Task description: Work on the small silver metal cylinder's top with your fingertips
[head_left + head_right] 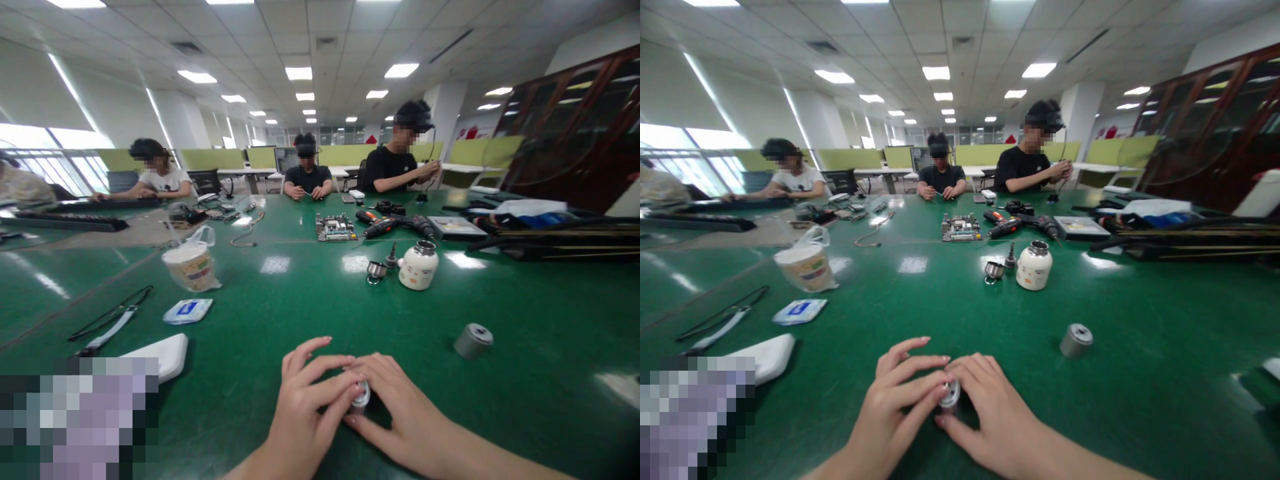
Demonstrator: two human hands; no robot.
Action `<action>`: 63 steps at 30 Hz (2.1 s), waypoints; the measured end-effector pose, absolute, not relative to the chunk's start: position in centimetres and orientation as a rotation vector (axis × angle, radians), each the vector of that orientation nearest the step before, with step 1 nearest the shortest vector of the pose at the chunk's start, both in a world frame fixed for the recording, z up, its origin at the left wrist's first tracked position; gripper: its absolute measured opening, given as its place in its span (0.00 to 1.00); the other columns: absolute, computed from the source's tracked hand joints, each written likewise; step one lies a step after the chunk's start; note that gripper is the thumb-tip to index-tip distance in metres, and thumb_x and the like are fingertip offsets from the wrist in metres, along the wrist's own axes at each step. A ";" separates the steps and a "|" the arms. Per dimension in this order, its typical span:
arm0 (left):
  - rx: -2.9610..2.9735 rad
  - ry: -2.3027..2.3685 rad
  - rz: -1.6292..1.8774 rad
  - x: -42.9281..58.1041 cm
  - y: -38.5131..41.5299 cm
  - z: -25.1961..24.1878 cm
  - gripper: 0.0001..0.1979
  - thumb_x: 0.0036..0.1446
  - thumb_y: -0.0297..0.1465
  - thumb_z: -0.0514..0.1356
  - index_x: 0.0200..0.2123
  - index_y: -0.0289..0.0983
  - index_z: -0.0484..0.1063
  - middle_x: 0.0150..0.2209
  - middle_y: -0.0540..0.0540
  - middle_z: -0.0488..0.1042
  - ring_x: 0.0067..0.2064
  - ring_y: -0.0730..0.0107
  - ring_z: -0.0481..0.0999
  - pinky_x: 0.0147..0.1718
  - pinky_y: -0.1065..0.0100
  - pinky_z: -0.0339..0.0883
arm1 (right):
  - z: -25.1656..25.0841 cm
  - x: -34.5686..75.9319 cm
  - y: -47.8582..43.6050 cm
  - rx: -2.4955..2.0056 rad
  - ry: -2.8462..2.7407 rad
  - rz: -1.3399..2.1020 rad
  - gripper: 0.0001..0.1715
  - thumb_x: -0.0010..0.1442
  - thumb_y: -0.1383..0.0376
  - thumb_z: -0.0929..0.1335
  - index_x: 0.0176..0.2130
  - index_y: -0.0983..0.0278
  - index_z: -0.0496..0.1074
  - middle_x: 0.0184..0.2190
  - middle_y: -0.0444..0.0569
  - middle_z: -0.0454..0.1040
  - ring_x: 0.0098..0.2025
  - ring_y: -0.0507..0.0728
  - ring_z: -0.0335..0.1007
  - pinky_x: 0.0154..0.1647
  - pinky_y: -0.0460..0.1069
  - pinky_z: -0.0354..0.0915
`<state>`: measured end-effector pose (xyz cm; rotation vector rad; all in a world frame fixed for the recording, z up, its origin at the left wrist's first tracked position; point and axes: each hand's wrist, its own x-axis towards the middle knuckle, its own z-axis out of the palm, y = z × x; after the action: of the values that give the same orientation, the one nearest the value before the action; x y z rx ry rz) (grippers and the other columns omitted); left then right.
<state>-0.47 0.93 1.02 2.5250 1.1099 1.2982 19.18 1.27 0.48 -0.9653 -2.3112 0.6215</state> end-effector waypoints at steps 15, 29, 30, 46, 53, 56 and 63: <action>2.218 1.154 1.281 -0.1 0.5 0.8 0.20 0.51 0.30 0.71 0.48 0.43 0.73 0.41 0.45 0.81 0.48 0.55 0.76 0.49 0.54 0.67 | 0.9 19.1 1.2 -0.987 -2.341 0.605 0.15 0.61 0.66 0.69 0.49 0.62 0.67 0.47 0.52 0.72 0.48 0.60 0.67 0.50 0.57 0.63; 2.151 1.149 1.318 0.4 0.7 1.5 0.07 0.58 0.26 0.65 0.40 0.41 0.75 0.39 0.46 0.80 0.45 0.60 0.77 0.45 0.60 0.68 | 0.7 19.1 1.3 -0.998 -2.334 0.618 0.16 0.61 0.65 0.69 0.49 0.62 0.67 0.48 0.53 0.73 0.50 0.61 0.67 0.52 0.58 0.62; 2.114 1.178 1.375 0.3 0.9 1.6 0.06 0.58 0.27 0.65 0.39 0.41 0.74 0.37 0.47 0.80 0.44 0.60 0.78 0.44 0.61 0.68 | 0.8 19.1 1.3 -1.005 -2.339 0.617 0.17 0.60 0.65 0.70 0.49 0.62 0.67 0.48 0.53 0.72 0.50 0.61 0.67 0.52 0.58 0.62; 2.167 1.464 1.338 -1.1 2.9 0.6 0.06 0.57 0.27 0.66 0.37 0.42 0.76 0.37 0.49 0.83 0.51 0.53 0.75 0.50 0.51 0.61 | 1.4 19.1 1.3 -1.071 -2.361 0.623 0.16 0.59 0.64 0.70 0.47 0.62 0.68 0.49 0.53 0.73 0.51 0.63 0.66 0.54 0.61 0.61; 2.299 1.159 1.384 0.2 0.7 1.3 0.09 0.56 0.28 0.68 0.40 0.44 0.76 0.35 0.50 0.82 0.47 0.56 0.75 0.47 0.57 0.64 | 1.1 19.1 1.3 -1.015 -2.323 0.631 0.13 0.60 0.66 0.70 0.45 0.61 0.67 0.45 0.50 0.73 0.47 0.60 0.66 0.49 0.57 0.62; 2.283 1.160 1.376 0.2 0.9 1.5 0.10 0.56 0.27 0.68 0.40 0.44 0.75 0.34 0.51 0.82 0.46 0.57 0.75 0.46 0.58 0.65 | 1.0 19.0 1.3 -1.006 -2.328 0.631 0.14 0.60 0.66 0.70 0.46 0.61 0.67 0.46 0.49 0.72 0.47 0.60 0.66 0.49 0.57 0.62; 2.226 1.136 1.272 0.2 1.0 2.6 0.12 0.52 0.28 0.71 0.39 0.43 0.75 0.36 0.50 0.81 0.45 0.58 0.75 0.44 0.59 0.67 | 1.0 19.0 1.3 -1.015 -2.324 0.638 0.14 0.60 0.66 0.70 0.46 0.61 0.67 0.45 0.50 0.72 0.47 0.60 0.66 0.49 0.57 0.62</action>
<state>0.25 1.05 2.62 2.2263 1.1355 1.2715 19.01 1.26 0.95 -1.0148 -2.3242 0.6378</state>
